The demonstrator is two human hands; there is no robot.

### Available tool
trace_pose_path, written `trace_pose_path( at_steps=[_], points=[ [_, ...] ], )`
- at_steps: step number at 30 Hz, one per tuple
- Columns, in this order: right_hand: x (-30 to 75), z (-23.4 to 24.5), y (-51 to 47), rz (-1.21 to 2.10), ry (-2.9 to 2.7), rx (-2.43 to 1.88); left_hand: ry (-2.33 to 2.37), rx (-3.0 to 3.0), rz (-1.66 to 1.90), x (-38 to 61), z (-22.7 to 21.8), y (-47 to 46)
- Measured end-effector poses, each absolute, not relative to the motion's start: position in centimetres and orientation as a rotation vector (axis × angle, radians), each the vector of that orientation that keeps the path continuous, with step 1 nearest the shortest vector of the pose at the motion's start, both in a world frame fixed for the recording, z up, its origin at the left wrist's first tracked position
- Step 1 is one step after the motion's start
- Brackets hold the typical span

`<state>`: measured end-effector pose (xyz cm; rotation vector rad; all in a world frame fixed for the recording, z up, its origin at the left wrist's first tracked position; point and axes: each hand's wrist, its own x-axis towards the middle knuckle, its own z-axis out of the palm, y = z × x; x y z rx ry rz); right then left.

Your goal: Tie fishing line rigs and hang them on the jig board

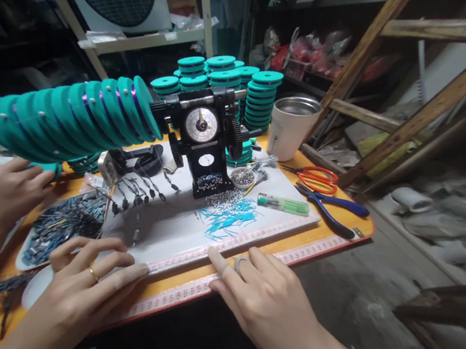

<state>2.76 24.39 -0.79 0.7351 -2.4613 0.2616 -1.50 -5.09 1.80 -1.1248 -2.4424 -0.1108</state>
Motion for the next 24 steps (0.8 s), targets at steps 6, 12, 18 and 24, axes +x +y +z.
trace_pose_path(
  at_steps=[6, 12, 18, 24],
  points=[
    [2.5, -0.8, 24.5, 0.252, -2.470, 0.728, -2.418, -1.132, -0.124, -1.5, 1.9, -4.9],
    [3.9, 0.0, 23.3, 0.496, -2.355, 0.741, -2.455, -0.921, -0.452, 0.0, 1.7, -2.9],
    [4.8, 0.1, 20.0, 0.815, -2.290, 0.800, -2.328, -0.726, -0.823, 2.3, 0.6, -0.3],
    [4.0, -0.6, 18.7, 1.053, -2.213, 0.747, -2.259, -0.703, -1.093, 3.5, -0.4, 0.5]
  ],
)
